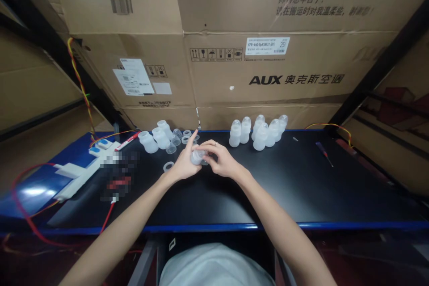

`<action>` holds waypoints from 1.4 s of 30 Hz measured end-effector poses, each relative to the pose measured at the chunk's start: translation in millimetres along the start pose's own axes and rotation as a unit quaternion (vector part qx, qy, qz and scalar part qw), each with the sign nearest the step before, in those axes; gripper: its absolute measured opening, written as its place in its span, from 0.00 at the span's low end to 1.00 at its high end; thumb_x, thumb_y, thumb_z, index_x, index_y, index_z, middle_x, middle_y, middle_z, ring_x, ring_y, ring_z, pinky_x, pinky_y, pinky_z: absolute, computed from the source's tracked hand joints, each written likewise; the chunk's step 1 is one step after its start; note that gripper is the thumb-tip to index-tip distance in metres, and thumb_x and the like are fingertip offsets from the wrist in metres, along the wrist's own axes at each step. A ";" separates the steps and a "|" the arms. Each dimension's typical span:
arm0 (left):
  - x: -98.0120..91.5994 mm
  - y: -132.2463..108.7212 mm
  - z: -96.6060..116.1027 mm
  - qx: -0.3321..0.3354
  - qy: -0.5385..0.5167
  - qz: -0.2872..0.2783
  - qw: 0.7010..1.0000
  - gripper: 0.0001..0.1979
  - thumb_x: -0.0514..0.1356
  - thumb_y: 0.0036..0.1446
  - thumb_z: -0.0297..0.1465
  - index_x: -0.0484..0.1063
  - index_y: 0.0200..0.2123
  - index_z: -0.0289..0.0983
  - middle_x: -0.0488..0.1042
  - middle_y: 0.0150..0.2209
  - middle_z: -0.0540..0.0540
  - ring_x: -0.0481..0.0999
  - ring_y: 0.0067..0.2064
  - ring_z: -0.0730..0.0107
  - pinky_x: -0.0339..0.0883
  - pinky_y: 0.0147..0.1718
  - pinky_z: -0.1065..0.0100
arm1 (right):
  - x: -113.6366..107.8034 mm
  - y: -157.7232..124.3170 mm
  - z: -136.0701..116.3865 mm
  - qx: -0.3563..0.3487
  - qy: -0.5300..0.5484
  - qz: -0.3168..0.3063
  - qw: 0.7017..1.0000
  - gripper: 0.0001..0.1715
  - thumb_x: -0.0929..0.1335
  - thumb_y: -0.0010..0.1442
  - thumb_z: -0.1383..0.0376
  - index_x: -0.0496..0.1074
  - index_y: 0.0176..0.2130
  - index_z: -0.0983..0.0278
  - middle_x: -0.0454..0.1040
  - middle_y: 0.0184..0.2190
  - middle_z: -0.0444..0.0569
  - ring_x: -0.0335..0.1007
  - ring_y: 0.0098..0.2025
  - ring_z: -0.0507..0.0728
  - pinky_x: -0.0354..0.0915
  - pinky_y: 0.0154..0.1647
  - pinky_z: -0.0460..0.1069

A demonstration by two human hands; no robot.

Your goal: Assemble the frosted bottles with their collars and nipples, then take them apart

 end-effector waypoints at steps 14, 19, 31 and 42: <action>21.0 -2.3 -9.8 -0.036 -0.028 -0.192 0.980 0.71 0.66 0.40 0.19 0.27 0.81 0.43 0.78 0.47 0.42 0.78 0.37 0.67 0.72 0.36 0.67 | -3.7 1.7 5.3 0.067 0.076 -0.095 0.990 0.17 0.69 0.74 0.59 0.80 0.57 0.60 0.80 0.53 0.54 0.77 0.49 0.60 0.72 0.53 0.57; 23.0 -0.7 -7.9 -0.033 -0.079 -0.163 0.983 0.72 0.65 0.40 0.17 0.25 0.80 0.46 0.75 0.37 0.52 0.72 0.30 0.75 0.65 0.29 0.74 | -0.8 -4.1 33.2 0.145 0.012 -0.002 0.989 0.26 0.77 0.62 0.46 0.77 0.48 0.63 0.75 0.35 0.45 0.67 0.34 0.54 0.67 0.38 0.50; 19.3 4.2 -10.5 0.000 -0.079 -0.134 0.988 0.71 0.64 0.40 0.18 0.24 0.80 0.43 0.76 0.39 0.50 0.75 0.32 0.72 0.66 0.31 0.72 | -2.7 -0.7 16.6 0.086 0.074 0.054 0.992 0.37 0.76 0.66 0.48 0.64 0.66 0.57 0.77 0.56 0.55 0.76 0.51 0.62 0.71 0.52 0.57; 20.0 0.5 -4.5 0.057 -0.044 -0.110 0.991 0.69 0.65 0.45 0.19 0.22 0.80 0.43 0.78 0.46 0.42 0.76 0.34 0.71 0.71 0.34 0.69 | 14.3 -2.4 19.8 0.108 0.098 0.013 0.989 0.41 0.78 0.63 0.48 0.67 0.68 0.57 0.78 0.56 0.55 0.77 0.55 0.64 0.72 0.59 0.62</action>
Point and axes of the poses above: each hand's wrist, its own y-axis towards the middle knuckle, its own x-axis out of the palm, z = x × y, the point moved 7 cm from there along y, towards the middle knuckle
